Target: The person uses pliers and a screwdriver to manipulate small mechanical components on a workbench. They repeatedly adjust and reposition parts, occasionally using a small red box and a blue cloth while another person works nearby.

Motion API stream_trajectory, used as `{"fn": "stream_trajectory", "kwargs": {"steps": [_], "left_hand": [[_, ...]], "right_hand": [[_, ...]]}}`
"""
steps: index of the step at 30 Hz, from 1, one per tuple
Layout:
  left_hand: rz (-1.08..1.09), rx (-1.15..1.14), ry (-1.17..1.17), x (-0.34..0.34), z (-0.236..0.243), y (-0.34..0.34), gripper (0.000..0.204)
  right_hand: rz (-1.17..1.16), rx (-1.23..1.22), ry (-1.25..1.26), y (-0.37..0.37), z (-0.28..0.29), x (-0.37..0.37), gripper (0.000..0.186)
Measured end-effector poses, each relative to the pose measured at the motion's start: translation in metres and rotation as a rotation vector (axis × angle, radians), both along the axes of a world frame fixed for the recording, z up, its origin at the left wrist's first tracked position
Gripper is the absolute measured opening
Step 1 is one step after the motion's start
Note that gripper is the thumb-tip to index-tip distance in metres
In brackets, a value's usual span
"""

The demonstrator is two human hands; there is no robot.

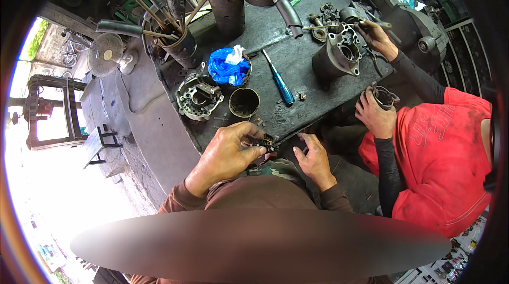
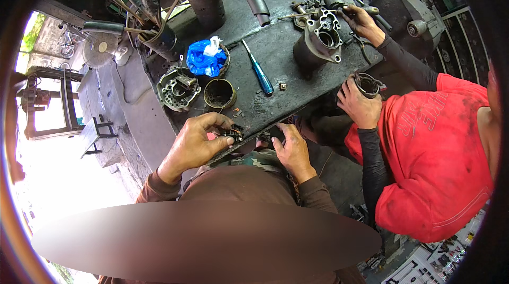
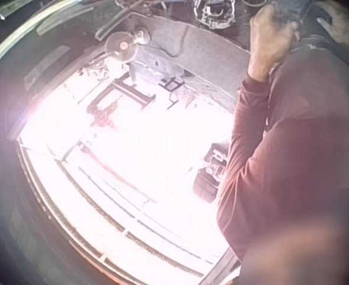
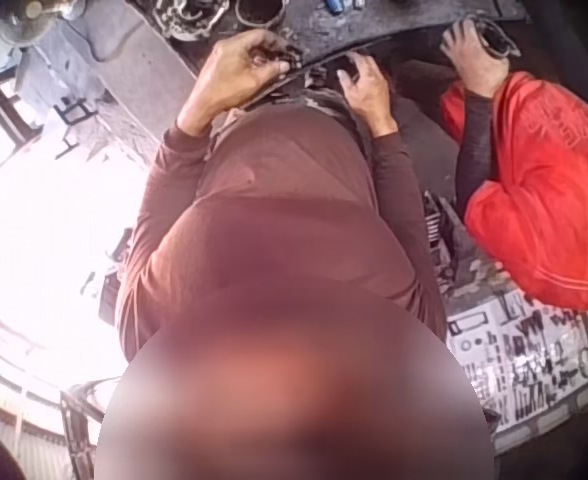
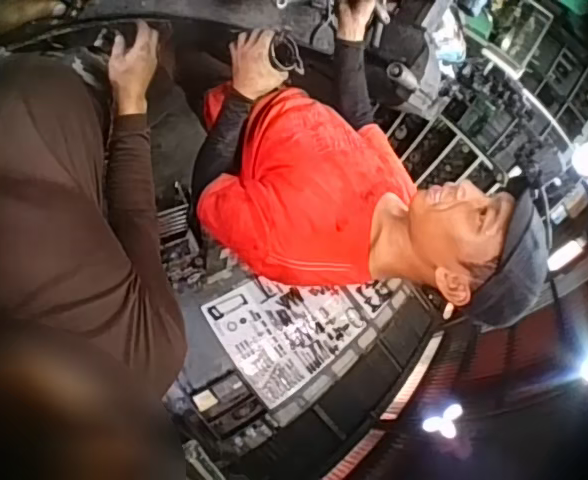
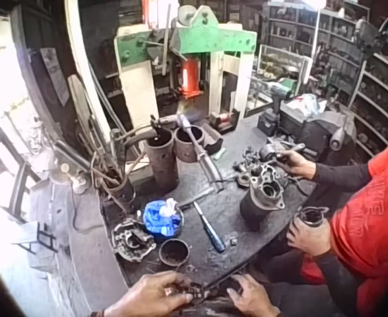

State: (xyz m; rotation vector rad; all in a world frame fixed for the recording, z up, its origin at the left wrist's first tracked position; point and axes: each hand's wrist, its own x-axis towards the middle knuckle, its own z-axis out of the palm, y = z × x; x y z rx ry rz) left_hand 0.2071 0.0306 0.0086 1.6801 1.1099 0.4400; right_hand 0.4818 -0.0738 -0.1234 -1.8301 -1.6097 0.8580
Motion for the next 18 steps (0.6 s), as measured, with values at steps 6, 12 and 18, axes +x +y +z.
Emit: {"fn": "stream_trajectory", "kwargs": {"steps": [6, 12, 18], "left_hand": [[0.003, -0.088, -0.023, 0.009, -0.009, 0.008, 0.033], [-0.011, 0.004, -0.126, 0.000, -0.001, -0.007, 0.030], [-0.023, -0.038, -0.061, 0.000, -0.007, -0.007, 0.030]], "right_hand": [[0.032, 0.022, -0.055, 0.000, -0.004, 0.006, 0.039], [0.043, 0.008, -0.073, 0.000, -0.008, 0.007, 0.038], [0.046, -0.007, -0.070, 0.005, -0.008, 0.004, 0.038]]}}
